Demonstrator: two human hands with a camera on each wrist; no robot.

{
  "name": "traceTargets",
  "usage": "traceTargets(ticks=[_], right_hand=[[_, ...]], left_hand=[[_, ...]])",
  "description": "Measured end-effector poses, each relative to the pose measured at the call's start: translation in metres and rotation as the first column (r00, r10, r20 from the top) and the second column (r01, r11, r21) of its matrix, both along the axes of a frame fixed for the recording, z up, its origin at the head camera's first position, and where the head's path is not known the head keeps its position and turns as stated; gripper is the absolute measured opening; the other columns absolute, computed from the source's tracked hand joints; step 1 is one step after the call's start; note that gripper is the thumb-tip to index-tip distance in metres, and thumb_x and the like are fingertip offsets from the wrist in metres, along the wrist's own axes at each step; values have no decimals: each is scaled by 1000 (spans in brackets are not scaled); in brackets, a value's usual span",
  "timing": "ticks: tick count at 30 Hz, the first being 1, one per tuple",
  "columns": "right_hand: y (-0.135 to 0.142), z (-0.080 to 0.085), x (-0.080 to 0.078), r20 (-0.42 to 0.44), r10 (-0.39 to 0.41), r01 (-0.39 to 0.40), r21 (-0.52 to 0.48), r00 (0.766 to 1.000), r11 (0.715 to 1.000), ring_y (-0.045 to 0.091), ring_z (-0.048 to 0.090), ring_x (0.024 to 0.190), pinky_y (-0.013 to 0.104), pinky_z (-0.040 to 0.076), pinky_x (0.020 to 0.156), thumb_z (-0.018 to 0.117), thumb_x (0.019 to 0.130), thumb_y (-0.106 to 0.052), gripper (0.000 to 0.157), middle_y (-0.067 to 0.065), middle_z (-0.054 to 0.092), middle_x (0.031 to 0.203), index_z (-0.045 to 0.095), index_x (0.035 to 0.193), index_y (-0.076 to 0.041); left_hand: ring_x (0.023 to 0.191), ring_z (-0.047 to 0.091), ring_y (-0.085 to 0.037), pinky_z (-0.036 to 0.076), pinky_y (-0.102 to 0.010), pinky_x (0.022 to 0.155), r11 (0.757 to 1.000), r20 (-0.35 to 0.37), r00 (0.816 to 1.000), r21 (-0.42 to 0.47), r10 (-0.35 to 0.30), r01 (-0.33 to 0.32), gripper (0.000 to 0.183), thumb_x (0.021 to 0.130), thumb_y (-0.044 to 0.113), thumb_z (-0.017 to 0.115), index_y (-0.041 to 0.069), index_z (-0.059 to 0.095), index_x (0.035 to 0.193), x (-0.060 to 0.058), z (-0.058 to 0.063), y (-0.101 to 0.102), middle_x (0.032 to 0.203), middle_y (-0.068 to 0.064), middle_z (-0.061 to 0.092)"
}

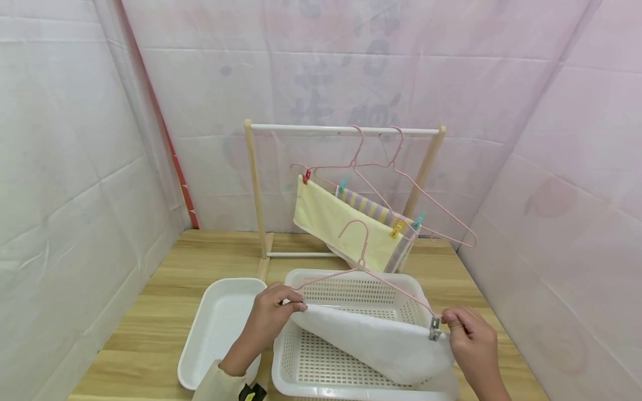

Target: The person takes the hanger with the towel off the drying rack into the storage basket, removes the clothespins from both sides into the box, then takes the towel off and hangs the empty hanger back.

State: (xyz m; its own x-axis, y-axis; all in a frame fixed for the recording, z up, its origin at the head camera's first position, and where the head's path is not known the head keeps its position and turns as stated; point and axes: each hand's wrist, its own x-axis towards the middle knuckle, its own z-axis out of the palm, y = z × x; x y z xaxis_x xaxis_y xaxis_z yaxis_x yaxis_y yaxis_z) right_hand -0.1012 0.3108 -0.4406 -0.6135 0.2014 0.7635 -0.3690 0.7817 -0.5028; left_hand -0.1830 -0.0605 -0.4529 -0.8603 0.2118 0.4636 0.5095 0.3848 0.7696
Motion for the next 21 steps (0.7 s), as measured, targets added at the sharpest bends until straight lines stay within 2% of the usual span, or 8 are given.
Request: traceTargets(ticks=[4, 8, 13, 19, 21], right_hand=[[-1, -1, -1, 1, 4, -4, -6, 1000, 1000, -11, 44, 69, 12, 37, 61, 70, 76, 22, 31, -3, 62, 69, 67, 69, -9], [-2, -2, -2, 13, 0, 0, -19, 1000, 1000, -11, 46, 69, 11, 37, 62, 70, 76, 21, 31, -4, 63, 70, 67, 69, -9], [-3, -3, -3, 13, 1, -1, -9, 1000, 1000, -12, 46, 70, 11, 38, 61, 70, 77, 21, 29, 0, 64, 69, 67, 70, -7], [-4, -3, -3, 21, -3, 3, -18, 1000, 1000, -12, 46, 69, 11, 38, 61, 69, 77, 21, 29, 0, 64, 69, 67, 70, -7], [-4, -2, -3, 25, -6, 7, -21, 1000, 1000, -12, 46, 69, 11, 38, 61, 69, 77, 21, 29, -1, 64, 69, 67, 70, -7]], left_hand=[[81, 60, -4, 51, -22, 68, 999, 36, 999, 40, 27, -28, 14, 74, 15, 87, 23, 78, 82, 3, 5, -1, 88, 19, 69], [82, 61, -3, 50, -22, 67, 997, 30, 998, 51, 48, -49, 17, 73, 16, 87, 26, 78, 83, 3, 6, -3, 90, 16, 71], [79, 57, -2, 50, -22, 67, 995, 56, 995, 47, 84, -87, 16, 75, 17, 87, 23, 79, 88, 5, 5, -9, 96, 14, 72], [68, 45, -4, 44, -22, 60, 993, 15, 993, 10, 115, -115, 22, 74, 17, 87, 26, 77, 92, 8, 6, -19, 94, 14, 70], [67, 43, -4, 41, -21, 58, 992, -1, 992, -1, 127, -127, 23, 74, 17, 87, 24, 78, 94, 9, 6, -23, 93, 14, 70]])
